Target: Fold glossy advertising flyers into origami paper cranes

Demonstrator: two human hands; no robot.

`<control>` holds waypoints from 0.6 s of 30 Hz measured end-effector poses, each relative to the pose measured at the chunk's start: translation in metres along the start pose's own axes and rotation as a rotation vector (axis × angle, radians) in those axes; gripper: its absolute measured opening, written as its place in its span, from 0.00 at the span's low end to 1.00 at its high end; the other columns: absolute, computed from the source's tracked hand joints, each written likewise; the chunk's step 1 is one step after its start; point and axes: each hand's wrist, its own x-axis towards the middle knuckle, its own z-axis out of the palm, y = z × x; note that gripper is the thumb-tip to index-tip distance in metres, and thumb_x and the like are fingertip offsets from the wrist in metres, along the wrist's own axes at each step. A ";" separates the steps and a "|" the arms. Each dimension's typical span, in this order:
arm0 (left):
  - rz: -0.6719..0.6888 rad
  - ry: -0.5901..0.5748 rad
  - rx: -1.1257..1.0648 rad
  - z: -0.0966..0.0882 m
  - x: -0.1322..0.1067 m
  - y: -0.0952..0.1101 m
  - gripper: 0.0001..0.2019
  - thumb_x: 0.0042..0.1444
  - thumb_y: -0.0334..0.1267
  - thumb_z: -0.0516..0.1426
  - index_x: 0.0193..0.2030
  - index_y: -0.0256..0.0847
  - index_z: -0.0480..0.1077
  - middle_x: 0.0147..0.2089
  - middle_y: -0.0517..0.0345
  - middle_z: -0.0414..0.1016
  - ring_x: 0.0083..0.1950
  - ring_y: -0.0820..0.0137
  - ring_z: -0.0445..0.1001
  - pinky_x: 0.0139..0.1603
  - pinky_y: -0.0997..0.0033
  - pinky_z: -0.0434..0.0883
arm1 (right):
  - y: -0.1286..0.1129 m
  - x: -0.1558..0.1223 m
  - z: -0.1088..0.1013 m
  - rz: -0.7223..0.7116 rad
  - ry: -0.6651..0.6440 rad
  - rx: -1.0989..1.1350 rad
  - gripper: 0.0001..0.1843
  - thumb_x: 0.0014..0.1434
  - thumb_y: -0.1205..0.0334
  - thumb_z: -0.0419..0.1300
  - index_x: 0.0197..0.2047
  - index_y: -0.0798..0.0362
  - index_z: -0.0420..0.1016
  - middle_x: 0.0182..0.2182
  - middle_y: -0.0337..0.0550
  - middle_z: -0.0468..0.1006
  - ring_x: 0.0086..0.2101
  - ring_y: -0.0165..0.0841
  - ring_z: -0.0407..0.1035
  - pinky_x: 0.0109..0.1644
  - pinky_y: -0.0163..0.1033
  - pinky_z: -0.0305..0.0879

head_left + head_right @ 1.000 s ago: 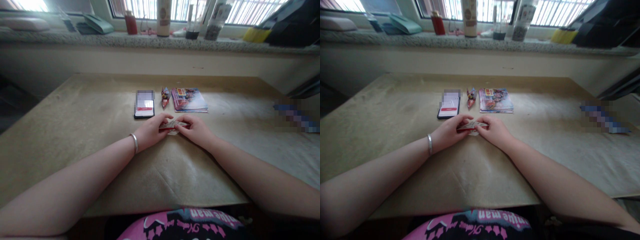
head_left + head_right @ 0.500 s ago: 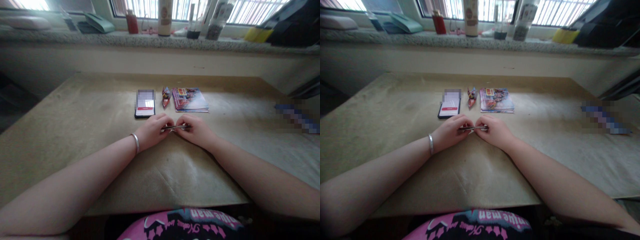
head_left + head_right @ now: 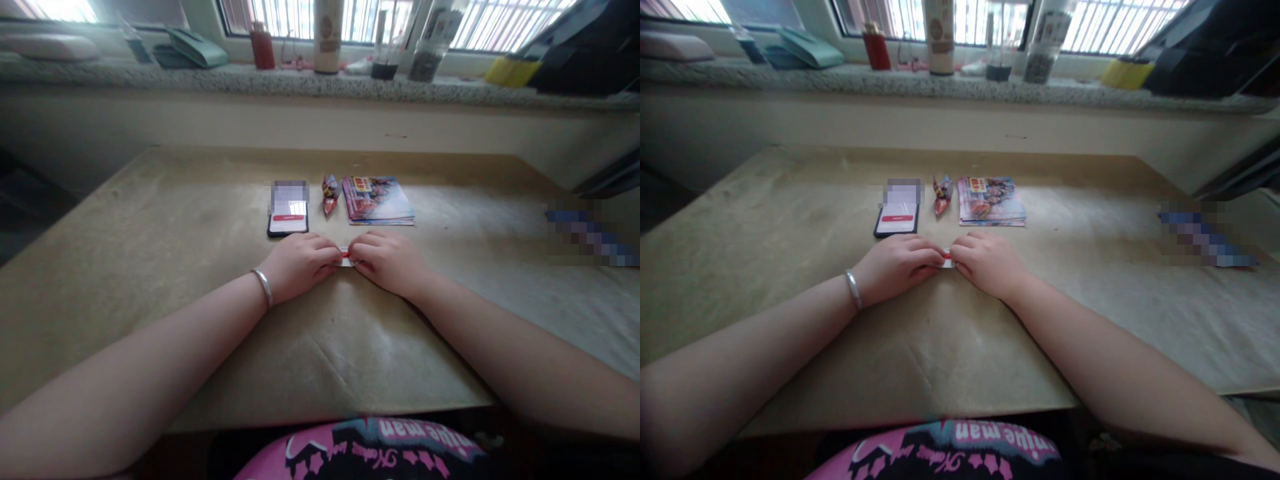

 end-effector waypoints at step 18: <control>0.079 -0.030 0.312 -0.007 -0.003 0.009 0.08 0.62 0.35 0.53 0.39 0.39 0.75 0.38 0.55 0.76 0.38 0.69 0.72 0.37 0.70 0.69 | -0.005 -0.006 -0.012 -0.110 -0.031 -0.013 0.14 0.65 0.61 0.50 0.38 0.53 0.78 0.39 0.46 0.80 0.41 0.35 0.71 0.43 0.39 0.64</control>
